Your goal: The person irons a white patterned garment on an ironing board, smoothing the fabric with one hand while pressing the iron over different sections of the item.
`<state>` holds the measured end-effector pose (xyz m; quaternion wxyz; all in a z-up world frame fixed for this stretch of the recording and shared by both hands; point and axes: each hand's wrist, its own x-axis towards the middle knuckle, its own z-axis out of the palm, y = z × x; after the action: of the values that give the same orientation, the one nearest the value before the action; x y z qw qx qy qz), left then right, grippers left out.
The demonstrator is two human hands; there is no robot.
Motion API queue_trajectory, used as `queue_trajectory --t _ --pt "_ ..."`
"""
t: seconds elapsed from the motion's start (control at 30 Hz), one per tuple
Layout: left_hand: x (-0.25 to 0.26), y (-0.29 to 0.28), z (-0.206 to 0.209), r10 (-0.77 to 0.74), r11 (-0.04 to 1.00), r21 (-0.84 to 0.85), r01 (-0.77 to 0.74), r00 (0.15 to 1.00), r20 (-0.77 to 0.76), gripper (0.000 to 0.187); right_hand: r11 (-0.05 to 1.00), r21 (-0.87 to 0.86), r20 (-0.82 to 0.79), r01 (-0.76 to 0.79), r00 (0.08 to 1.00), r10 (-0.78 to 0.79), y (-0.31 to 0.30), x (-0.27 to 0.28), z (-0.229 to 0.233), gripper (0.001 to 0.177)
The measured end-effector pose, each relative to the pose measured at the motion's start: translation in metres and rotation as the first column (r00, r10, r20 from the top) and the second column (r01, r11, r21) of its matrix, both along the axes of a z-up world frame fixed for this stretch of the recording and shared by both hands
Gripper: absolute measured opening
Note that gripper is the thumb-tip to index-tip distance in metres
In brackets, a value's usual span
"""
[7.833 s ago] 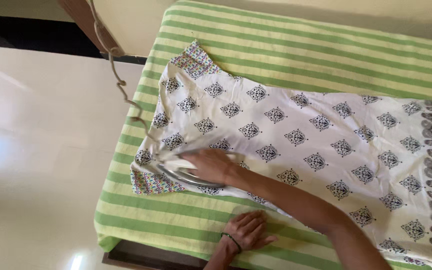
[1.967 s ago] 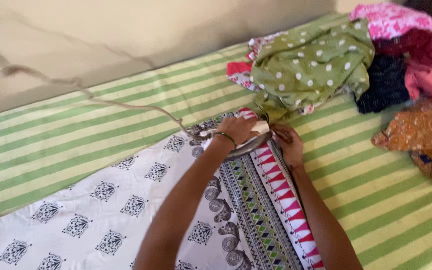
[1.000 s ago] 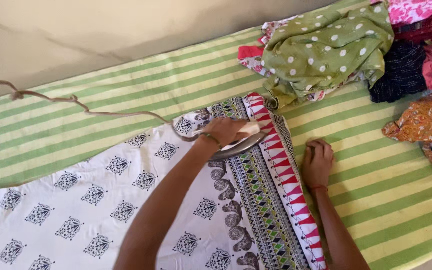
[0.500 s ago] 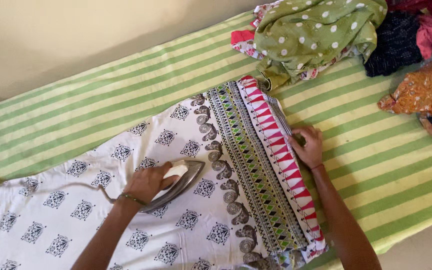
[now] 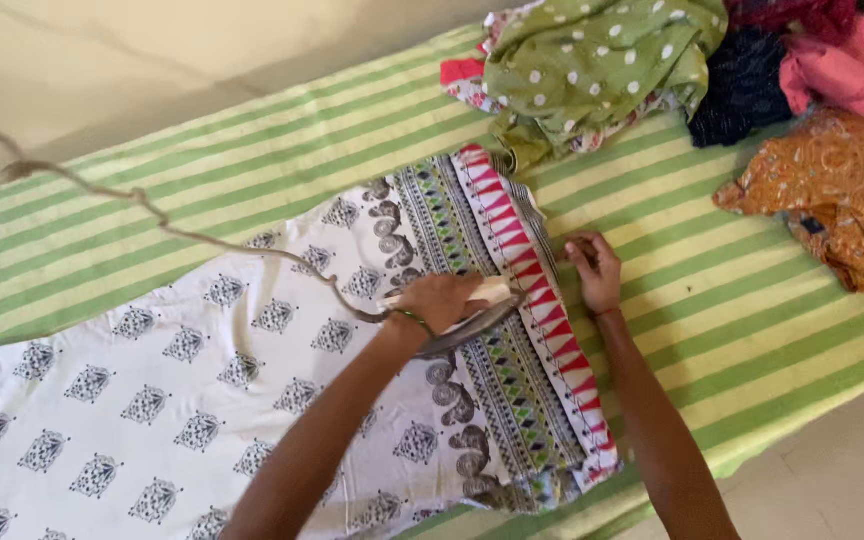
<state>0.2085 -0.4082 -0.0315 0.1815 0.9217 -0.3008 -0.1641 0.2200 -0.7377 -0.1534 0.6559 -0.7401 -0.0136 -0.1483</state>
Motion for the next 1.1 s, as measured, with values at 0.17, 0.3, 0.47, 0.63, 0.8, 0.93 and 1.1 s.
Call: queue_trajectory --t 0.17,0.3,0.47,0.63,0.8,0.93,1.1 --pt "-0.047 0.08 0.001 0.013 0.995 -0.104 -0.003 0.996 0.093 0.044 1.0 -0.024 0.024 0.015 1.0 -0.014 0.004 -0.003 0.006 0.019" --pt "-0.074 0.134 0.009 0.107 0.989 0.104 -0.108 0.994 0.011 0.049 0.965 -0.239 0.034 0.11 0.994 -0.105 0.008 -0.002 0.009 0.017" --pt "-0.072 0.116 0.007 0.096 0.985 0.143 -0.099 0.995 0.031 0.049 0.724 -0.687 0.057 0.066 0.998 -0.037 0.004 0.001 0.005 0.04" --pt "-0.049 0.035 0.006 -0.003 0.999 0.032 0.003 1.0 0.014 0.048 0.706 -0.663 -0.173 -0.248 0.969 0.177 -0.012 -0.015 0.011 0.049" --pt "-0.044 -0.009 -0.001 -0.052 0.998 -0.041 0.054 0.997 0.049 0.05 0.749 -0.549 -0.552 -0.37 0.834 0.007 -0.008 -0.149 0.04 0.041" --pt "-0.064 0.015 -0.013 -0.028 0.996 -0.079 0.04 0.989 0.148 0.041 0.94 -0.328 -0.676 -0.094 0.719 -0.164 0.032 -0.221 0.082 0.039" --pt "-0.101 0.095 0.002 0.021 0.985 -0.171 0.027 0.962 0.273 0.033 0.828 -0.56 -0.449 0.031 0.828 -0.335 0.063 -0.24 0.095 0.047"
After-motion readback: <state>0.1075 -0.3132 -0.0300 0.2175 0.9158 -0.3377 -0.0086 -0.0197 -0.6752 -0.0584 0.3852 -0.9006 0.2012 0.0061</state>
